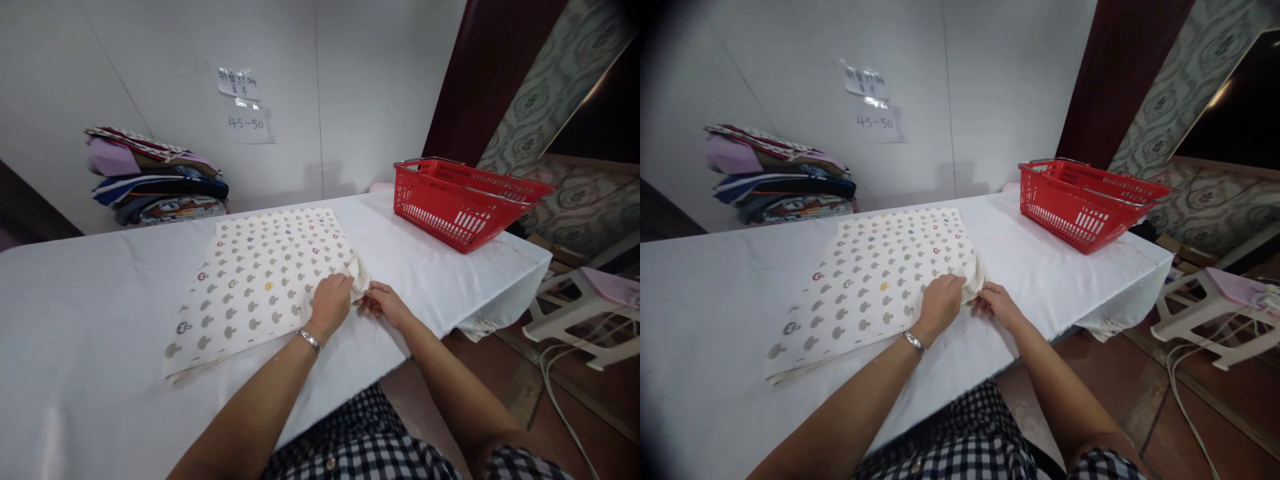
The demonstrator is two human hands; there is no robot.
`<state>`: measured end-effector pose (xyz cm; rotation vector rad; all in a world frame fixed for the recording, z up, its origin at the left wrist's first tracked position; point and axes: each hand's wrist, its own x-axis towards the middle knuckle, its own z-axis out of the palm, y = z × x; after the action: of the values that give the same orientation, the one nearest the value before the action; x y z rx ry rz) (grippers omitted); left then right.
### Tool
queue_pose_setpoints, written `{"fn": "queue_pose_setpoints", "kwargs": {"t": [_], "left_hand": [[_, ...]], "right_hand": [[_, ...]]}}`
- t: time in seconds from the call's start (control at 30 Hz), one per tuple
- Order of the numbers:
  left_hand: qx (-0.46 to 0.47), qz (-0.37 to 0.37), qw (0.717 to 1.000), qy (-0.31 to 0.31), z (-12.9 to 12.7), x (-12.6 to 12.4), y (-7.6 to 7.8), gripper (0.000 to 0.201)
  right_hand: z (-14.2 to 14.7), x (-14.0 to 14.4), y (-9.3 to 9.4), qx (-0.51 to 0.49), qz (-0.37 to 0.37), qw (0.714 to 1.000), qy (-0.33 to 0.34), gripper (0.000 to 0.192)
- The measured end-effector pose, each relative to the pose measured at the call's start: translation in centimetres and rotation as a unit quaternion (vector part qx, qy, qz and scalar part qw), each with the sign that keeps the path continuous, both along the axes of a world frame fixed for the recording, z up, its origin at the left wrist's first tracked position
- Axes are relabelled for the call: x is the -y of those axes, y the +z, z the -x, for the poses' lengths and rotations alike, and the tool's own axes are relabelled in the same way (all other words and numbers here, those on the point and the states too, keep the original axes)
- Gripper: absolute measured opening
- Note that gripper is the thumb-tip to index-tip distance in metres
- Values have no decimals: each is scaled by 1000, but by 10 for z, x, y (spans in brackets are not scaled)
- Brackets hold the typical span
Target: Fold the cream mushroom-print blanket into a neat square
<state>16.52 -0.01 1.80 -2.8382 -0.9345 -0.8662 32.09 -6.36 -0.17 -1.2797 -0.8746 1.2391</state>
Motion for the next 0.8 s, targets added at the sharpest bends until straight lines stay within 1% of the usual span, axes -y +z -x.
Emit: {"fn": "queue_pose_setpoints", "kwargs": {"t": [0.1,0.27,0.43,0.53,0.63,0.7,0.73,0.8], "left_hand": [[-37,9,997,-60,-8,6,-7,17],[-15,41,997,-60,-12,6,-15,17],[35,57,993,-97,-10,5,-19,27],[38,84,992,-84,-11,7,-20,33],[46,142,988,-26,-12,9,-19,41],[52,170,984,-1,-13,10,-18,43],[51,169,984,-2,-13,10,-18,42],[36,143,989,-26,-13,10,-18,38]], "right_hand": [[0,0,0,6,-7,1000,1,15],[0,0,1,7,-10,1000,5,14],[0,0,1,3,-8,1000,3,17],[-1,0,1,3,-9,1000,3,18],[-1,-1,1,3,-8,1000,7,17],[-2,-1,0,4,-6,1000,9,17],[-2,-1,0,4,-5,1000,10,17],[-2,-1,-2,5,-4,1000,12,16]]}}
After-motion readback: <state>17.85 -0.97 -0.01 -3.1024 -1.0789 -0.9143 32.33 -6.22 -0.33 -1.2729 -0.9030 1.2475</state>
